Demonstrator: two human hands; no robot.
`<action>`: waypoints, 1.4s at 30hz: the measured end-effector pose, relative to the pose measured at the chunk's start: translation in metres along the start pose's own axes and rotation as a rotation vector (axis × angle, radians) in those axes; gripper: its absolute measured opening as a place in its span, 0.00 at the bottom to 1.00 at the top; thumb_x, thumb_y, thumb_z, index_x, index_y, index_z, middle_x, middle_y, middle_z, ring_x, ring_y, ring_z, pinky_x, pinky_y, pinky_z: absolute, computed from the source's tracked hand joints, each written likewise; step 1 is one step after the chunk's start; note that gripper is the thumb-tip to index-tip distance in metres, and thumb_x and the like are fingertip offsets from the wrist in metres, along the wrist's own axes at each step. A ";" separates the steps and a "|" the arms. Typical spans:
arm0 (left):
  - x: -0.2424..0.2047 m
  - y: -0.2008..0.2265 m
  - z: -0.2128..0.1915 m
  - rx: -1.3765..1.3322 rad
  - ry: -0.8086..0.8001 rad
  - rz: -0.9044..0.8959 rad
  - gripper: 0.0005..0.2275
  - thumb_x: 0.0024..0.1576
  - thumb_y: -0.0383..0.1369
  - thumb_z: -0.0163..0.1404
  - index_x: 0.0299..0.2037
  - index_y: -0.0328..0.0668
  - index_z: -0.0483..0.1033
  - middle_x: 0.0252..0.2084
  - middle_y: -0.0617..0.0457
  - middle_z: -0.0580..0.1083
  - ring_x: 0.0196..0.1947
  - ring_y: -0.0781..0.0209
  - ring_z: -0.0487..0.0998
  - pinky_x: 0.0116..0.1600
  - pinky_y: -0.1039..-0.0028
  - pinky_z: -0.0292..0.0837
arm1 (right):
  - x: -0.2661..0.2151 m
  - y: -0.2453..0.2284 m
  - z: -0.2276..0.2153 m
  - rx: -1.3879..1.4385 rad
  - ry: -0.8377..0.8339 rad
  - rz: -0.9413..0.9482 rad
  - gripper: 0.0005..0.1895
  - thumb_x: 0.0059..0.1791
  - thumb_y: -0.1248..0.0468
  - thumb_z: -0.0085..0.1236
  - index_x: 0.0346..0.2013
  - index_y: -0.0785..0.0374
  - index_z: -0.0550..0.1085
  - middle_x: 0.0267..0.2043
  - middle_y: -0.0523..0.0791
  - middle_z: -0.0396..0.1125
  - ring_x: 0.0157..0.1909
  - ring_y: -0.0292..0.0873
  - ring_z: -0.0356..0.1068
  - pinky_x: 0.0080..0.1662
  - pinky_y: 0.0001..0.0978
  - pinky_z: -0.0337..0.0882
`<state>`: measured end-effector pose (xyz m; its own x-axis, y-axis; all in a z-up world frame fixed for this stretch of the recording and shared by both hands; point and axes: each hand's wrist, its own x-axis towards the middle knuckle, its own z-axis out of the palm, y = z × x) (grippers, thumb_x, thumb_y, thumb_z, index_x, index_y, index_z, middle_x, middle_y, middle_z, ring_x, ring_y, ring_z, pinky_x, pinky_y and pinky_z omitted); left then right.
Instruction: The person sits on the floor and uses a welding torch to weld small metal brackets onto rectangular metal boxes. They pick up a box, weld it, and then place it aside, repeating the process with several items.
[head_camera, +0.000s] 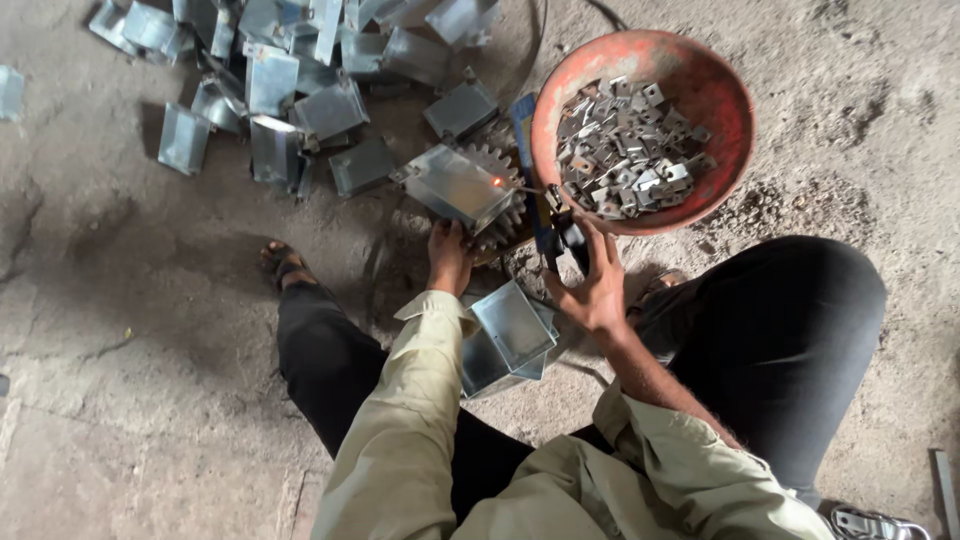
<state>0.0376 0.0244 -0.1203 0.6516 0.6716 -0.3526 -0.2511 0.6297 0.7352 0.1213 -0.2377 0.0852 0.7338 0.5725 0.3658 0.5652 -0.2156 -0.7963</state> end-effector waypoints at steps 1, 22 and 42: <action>-0.001 0.000 0.002 0.032 0.027 -0.002 0.02 0.66 0.30 0.47 0.42 0.46 0.66 0.33 0.57 0.67 0.29 0.65 0.70 0.34 0.67 0.72 | 0.001 -0.001 0.000 -0.023 -0.018 -0.014 0.46 0.41 0.61 0.66 0.71 0.69 0.58 0.60 0.63 0.64 0.59 0.60 0.69 0.57 0.51 0.75; -0.011 0.007 0.023 0.148 0.106 0.138 0.08 0.65 0.26 0.49 0.53 0.37 0.72 0.44 0.54 0.76 0.40 0.68 0.77 0.41 0.78 0.74 | 0.011 -0.028 0.007 -0.089 -0.089 -0.118 0.46 0.41 0.66 0.64 0.73 0.65 0.58 0.64 0.57 0.65 0.62 0.64 0.66 0.63 0.54 0.69; -0.011 0.012 0.031 0.034 0.074 0.028 0.05 0.63 0.25 0.47 0.47 0.42 0.70 0.35 0.55 0.73 0.27 0.68 0.72 0.29 0.76 0.69 | 0.017 -0.020 0.006 -0.078 -0.081 -0.076 0.47 0.42 0.66 0.66 0.75 0.64 0.57 0.63 0.60 0.62 0.63 0.62 0.67 0.63 0.51 0.72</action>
<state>0.0495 0.0127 -0.0894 0.5897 0.7164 -0.3728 -0.2432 0.5977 0.7640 0.1200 -0.2188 0.1041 0.6566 0.6511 0.3808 0.6480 -0.2285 -0.7265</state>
